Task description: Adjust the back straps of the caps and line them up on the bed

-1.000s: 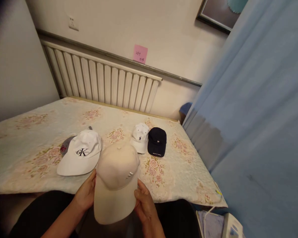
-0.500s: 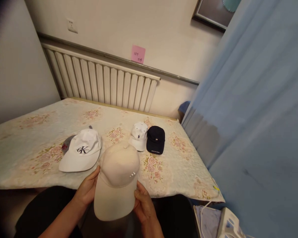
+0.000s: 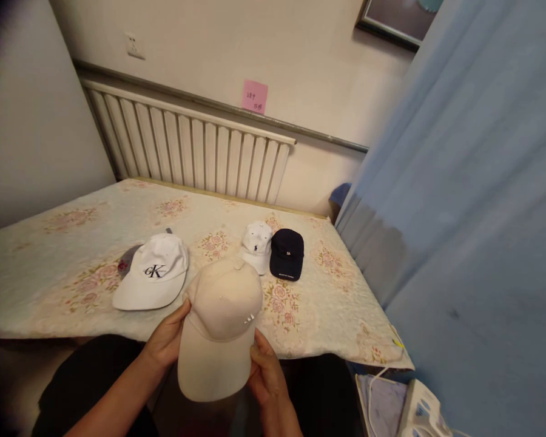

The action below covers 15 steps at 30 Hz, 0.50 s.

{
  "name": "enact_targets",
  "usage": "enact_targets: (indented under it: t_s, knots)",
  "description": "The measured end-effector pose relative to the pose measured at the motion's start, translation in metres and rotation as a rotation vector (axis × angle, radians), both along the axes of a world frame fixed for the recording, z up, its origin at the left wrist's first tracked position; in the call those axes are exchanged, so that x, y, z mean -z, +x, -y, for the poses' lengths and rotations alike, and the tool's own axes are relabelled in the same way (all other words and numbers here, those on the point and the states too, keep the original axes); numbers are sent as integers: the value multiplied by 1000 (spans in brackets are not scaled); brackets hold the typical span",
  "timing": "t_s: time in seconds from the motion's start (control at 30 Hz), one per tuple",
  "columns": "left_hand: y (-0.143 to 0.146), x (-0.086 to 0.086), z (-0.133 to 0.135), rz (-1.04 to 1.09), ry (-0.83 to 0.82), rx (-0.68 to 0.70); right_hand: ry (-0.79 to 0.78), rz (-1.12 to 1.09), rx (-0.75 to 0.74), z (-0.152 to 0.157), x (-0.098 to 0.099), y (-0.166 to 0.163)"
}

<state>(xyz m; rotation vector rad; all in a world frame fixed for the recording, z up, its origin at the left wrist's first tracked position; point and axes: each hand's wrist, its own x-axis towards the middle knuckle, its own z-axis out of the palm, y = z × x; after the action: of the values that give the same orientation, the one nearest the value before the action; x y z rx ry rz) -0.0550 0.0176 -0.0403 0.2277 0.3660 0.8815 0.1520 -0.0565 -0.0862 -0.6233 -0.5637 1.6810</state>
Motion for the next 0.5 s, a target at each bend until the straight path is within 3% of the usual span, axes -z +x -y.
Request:
enact_targets:
  t_s: [0.13,0.33,0.4,0.5]
  knots:
    - [3,-1,6,-30,107,-58,-3,-3,3,1,1,-1]
    - [3,-10,8,-245,147,38,-1,6,23,-1,-4,5]
    - [0,-22,11,-457,163,-88,-2,14,46,-2,-5,11]
    - [-9,-51,29,-678,241,-462,4,9,105,-5,-4,21]
